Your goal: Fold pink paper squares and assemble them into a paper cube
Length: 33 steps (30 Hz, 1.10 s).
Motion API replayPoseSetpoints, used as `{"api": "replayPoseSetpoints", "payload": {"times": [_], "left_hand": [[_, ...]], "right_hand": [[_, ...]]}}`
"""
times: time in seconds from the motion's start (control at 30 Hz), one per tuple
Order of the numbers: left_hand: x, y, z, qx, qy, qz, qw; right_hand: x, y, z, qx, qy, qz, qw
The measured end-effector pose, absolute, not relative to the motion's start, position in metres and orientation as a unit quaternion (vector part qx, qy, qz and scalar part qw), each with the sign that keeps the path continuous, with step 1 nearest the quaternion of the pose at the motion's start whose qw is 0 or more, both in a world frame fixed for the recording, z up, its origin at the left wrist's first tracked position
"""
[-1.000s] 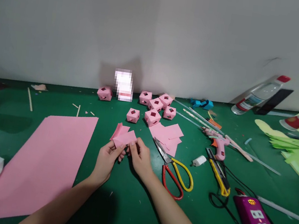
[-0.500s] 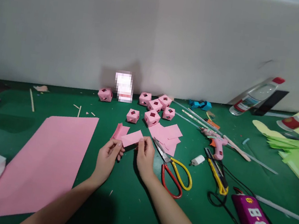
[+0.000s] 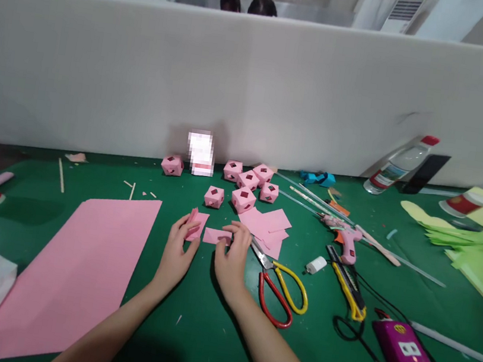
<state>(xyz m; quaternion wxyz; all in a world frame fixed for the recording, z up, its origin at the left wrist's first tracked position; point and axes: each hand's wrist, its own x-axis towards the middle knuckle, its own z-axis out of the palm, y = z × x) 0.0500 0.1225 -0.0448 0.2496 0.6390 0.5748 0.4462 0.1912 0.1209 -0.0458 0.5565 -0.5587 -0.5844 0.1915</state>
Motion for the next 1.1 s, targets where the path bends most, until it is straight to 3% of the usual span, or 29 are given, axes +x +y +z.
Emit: {"api": "replayPoseSetpoints", "payload": {"times": [0.23,0.63,0.9,1.1], "left_hand": [[0.048,0.120,-0.047,0.655,0.560,0.452,0.233],[0.056,0.103,-0.037,0.768,0.438,0.448,0.133],[0.050,0.111,-0.032,0.695,0.491,0.478,0.216],[0.043,0.119,-0.041,0.573,0.555,0.503,0.334]], "right_hand": [[0.187,0.115,-0.035,-0.497,-0.682,0.194,0.500],[0.186,0.122,-0.039,-0.548,-0.493,0.377,0.561],[0.189,0.126,-0.048,-0.521,-0.470,0.418,0.577],[0.190,0.123,-0.042,-0.529,-0.485,0.405,0.567]]}}
